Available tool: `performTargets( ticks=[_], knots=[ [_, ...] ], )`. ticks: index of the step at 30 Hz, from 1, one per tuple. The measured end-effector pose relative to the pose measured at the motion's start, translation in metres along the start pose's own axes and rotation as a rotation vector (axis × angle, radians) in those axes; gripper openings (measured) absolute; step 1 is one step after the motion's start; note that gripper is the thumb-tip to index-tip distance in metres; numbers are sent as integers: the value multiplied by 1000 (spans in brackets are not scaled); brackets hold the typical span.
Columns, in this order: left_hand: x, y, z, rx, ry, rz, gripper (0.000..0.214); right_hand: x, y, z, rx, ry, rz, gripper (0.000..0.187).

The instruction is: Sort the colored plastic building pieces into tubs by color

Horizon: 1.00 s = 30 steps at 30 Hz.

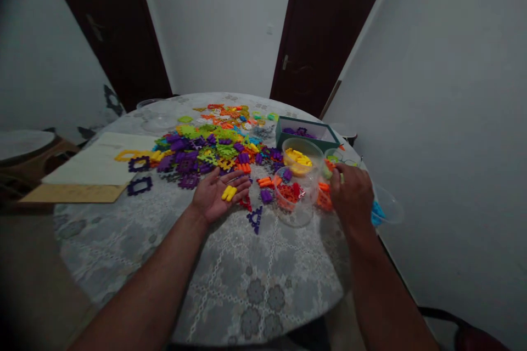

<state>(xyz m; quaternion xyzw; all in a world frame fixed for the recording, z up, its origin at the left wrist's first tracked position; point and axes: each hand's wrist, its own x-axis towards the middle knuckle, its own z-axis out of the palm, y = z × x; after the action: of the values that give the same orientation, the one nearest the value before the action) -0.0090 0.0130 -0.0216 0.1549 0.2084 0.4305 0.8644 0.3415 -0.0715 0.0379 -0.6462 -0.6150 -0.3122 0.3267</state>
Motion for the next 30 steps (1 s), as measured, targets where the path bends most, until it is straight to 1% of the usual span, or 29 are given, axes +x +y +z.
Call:
performTargets(
  ticks=[2,3,5,6,8,11,13,14,16,18,21,22,24,27,30],
  knots=[
    [-1,-1,0,-7,-6,10,59,-4,16,2,-70,25,21,24],
    [-1,-1,0,-8,-8,12,61,-5,18,2,-79,32,22,24],
    [-1,-2,1,-5,-5,12,63,-7,7,2,-31,30,8,24],
    [-1,-2,1,-2,-1,11,64,-7,-4,1,25,17,-3,24],
    [-1,-2,1,4,5,11,65,-9,-37,0,188,-54,-40,22],
    [0,-2,1,6,1,12,65,-15,-96,-1,463,-250,-136,21],
    [0,-1,1,9,-12,6,65,-20,-134,1,586,-390,-224,23],
    [0,-1,1,12,-23,2,64,-22,-151,4,613,-456,-268,26],
    [-1,-1,1,25,-43,-9,64,-25,-178,10,599,-576,-342,32],
    [-1,0,2,43,-42,-15,62,-24,-195,18,528,-676,-386,41],
    [-2,0,2,70,-12,-3,62,-19,-206,28,406,-789,-410,49],
    [-2,0,2,76,-11,2,62,-17,-207,30,380,-816,-415,48],
    [-2,-1,2,81,-32,-4,61,-13,-205,30,372,-841,-425,40],
    [-1,-2,2,77,-71,-11,59,-4,-194,23,441,-820,-399,28],
    [-1,-3,2,80,-53,12,56,11,-170,20,454,-750,-295,23]
  ],
)
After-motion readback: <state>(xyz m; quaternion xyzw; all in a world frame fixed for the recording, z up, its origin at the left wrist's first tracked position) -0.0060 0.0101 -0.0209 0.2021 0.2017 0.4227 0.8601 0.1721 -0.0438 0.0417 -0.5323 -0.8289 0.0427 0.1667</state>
